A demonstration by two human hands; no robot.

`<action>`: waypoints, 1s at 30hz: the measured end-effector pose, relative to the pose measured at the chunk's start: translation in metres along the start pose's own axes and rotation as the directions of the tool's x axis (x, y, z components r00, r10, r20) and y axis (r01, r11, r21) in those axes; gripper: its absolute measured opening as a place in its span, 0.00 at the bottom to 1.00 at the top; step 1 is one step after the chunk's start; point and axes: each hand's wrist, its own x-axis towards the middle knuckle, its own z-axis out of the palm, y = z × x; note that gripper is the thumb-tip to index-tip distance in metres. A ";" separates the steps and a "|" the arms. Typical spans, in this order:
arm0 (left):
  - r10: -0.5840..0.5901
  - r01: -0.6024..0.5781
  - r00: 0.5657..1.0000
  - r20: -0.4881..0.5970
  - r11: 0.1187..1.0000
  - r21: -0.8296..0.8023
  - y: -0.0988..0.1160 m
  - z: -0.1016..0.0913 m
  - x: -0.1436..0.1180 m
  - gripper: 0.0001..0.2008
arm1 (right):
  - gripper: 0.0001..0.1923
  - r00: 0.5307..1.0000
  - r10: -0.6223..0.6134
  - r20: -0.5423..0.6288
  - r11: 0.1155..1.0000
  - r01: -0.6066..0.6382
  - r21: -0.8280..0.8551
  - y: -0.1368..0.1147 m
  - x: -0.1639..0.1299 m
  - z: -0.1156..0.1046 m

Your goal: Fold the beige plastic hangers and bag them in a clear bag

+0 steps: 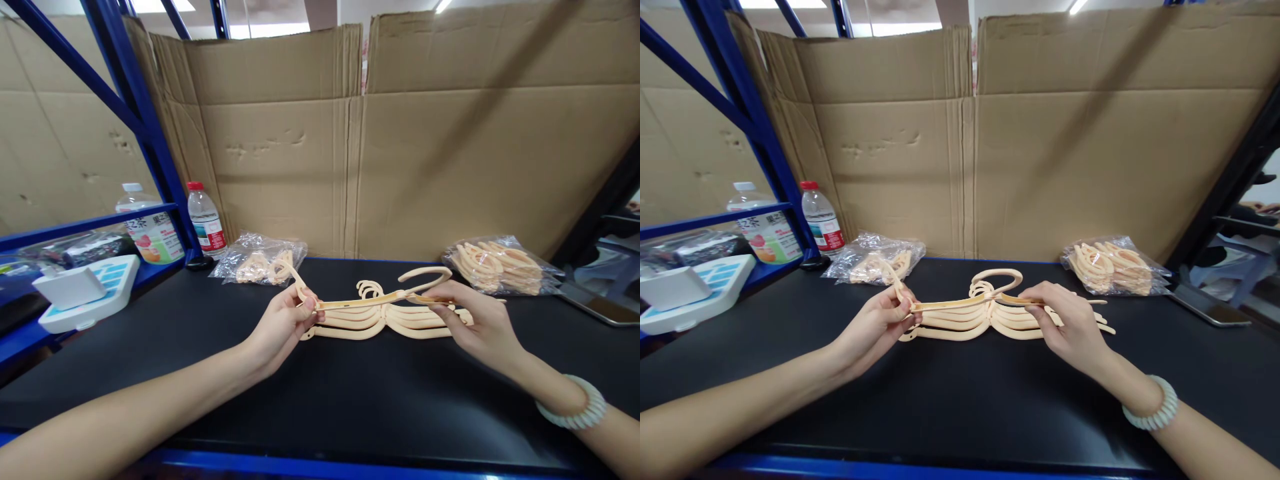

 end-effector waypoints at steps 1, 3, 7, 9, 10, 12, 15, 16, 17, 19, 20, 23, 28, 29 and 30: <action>0.010 -0.010 1.000 -0.007 1.000 0.006 0.000 0.000 0.000 0.12 | 0.07 1.000 0.005 0.004 1.000 -0.005 -0.004 -0.001 0.000 0.000; 0.034 -0.034 0.999 -0.016 0.999 0.014 0.000 0.000 0.000 0.11 | 0.07 1.000 0.009 0.007 1.000 -0.009 -0.012 -0.003 -0.001 0.001; 0.081 -0.081 0.995 -0.063 0.997 0.008 -0.002 -0.002 0.003 0.12 | 0.08 1.000 -0.001 0.009 0.999 0.001 -0.049 -0.007 0.000 0.002; 0.074 -0.074 0.992 -0.101 0.997 0.004 -0.004 -0.004 0.005 0.13 | 0.09 1.000 -0.008 0.014 0.998 0.008 -0.066 -0.007 0.000 0.002; 0.067 -0.068 0.991 -0.114 0.998 0.001 -0.005 -0.005 0.005 0.13 | 0.10 1.000 -0.014 0.014 0.997 0.015 -0.071 -0.008 0.000 0.002; 0.066 -0.067 0.991 -0.120 0.998 -0.004 -0.006 -0.006 0.006 0.14 | 0.11 0.999 -0.033 0.005 0.996 0.033 -0.080 -0.007 0.000 0.002; 0.084 -0.086 0.990 -0.109 0.996 -0.015 -0.007 -0.005 0.006 0.12 | 0.12 0.998 -0.057 -0.014 0.994 0.056 -0.096 -0.006 0.000 0.001; 0.084 -0.087 0.991 -0.107 0.996 -0.021 -0.006 -0.005 0.006 0.11 | 0.12 0.998 -0.061 -0.018 0.993 0.059 -0.098 -0.006 0.001 0.000; 0.080 -0.083 0.991 -0.108 0.996 -0.027 -0.005 -0.004 0.006 0.10 | 0.12 0.998 -0.062 -0.022 0.993 0.060 -0.099 -0.005 0.001 0.000; 0.067 -0.072 0.991 -0.119 0.997 -0.038 -0.002 -0.002 0.006 0.08 | 0.12 0.998 -0.053 -0.027 0.994 0.050 -0.096 -0.005 0.002 -0.001; 0.059 -0.065 0.990 -0.127 0.997 -0.040 -0.001 -0.001 0.006 0.06 | 0.12 0.999 -0.044 -0.027 0.995 0.042 -0.094 -0.004 0.002 -0.001; -0.012 0.012 0.994 -0.109 1.000 -0.006 0.001 0.002 0.003 0.02 | 0.11 1.000 0.005 -0.014 0.995 -0.006 -0.095 0.000 0.003 -0.003; -0.149 0.047 0.960 0.237 0.920 0.389 -0.003 0.008 -0.015 0.04 | 0.10 0.987 0.135 0.088 0.991 -0.132 -0.036 0.007 0.007 -0.011; -0.091 -0.113 0.929 0.360 0.854 0.507 -0.004 0.009 -0.020 0.03 | 0.10 0.982 0.142 0.129 0.990 -0.141 -0.015 0.008 0.008 -0.013; -0.012 -0.325 0.868 0.496 0.741 0.587 -0.004 0.010 -0.025 0.04 | 0.11 0.974 0.144 0.174 0.989 -0.147 0.003 0.007 0.009 -0.014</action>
